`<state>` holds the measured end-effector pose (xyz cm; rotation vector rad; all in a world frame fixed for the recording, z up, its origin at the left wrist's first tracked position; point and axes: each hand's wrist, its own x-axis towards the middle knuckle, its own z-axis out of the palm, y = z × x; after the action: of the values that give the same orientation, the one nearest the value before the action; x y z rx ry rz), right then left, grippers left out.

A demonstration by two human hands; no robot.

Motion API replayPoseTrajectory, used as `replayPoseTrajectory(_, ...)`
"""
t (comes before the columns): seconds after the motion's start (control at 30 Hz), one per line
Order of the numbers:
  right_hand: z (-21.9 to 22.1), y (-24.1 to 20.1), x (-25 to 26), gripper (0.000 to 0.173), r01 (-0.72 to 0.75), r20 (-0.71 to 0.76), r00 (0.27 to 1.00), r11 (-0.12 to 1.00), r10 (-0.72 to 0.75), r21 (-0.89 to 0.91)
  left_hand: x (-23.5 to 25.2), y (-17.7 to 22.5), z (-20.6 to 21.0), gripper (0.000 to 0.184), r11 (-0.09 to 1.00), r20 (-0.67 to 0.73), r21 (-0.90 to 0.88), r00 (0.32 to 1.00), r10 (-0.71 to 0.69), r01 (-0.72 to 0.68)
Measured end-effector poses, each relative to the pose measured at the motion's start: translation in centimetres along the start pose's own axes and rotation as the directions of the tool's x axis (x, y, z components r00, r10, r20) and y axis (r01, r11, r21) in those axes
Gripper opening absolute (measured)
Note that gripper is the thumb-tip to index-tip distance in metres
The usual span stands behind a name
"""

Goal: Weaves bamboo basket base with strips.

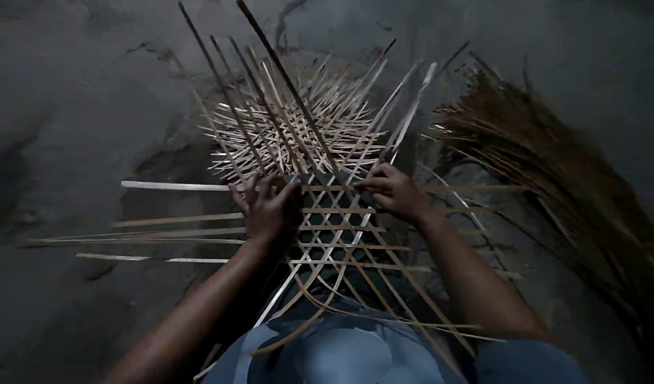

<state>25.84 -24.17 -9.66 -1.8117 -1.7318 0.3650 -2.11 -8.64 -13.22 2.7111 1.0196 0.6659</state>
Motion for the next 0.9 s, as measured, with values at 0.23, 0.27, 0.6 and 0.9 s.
replayPoseTrajectory(0.23, 0.2, 1.7, -0.5, 0.033, 0.073, -0.033, 0.997, 0.993, -0.076, -0.091, -0.8, 0.5, -0.4, 0.046, 0.998, 0.005, 0.02, 0.998, -0.057, 0.056)
replayPoseTrajectory(0.27, 0.3, 1.8, -0.3, 0.032, 0.081, -0.03, 0.996, 0.995, -0.083, -0.063, -0.8, 0.5, -0.5, 0.049, 0.998, 0.008, 0.015, 0.998, -0.061, 0.061)
replayPoseTrajectory(0.6, 1.4, 0.1, 1.1, 0.037, 0.082, 0.039, 0.996, 0.997, -0.082, -0.003, -1.1, 0.2, -0.4, 0.048, 0.992, 0.025, 0.038, 0.992, -0.122, 0.122)
replayPoseTrajectory(0.9, 3.0, -4.2, -0.6, 0.03, -0.06, -0.027, 0.998, 0.949, 0.055, -0.309, -2.1, 0.3, -0.3, 0.043, 0.987, -0.024, 0.051, 0.988, -0.15, 0.151)
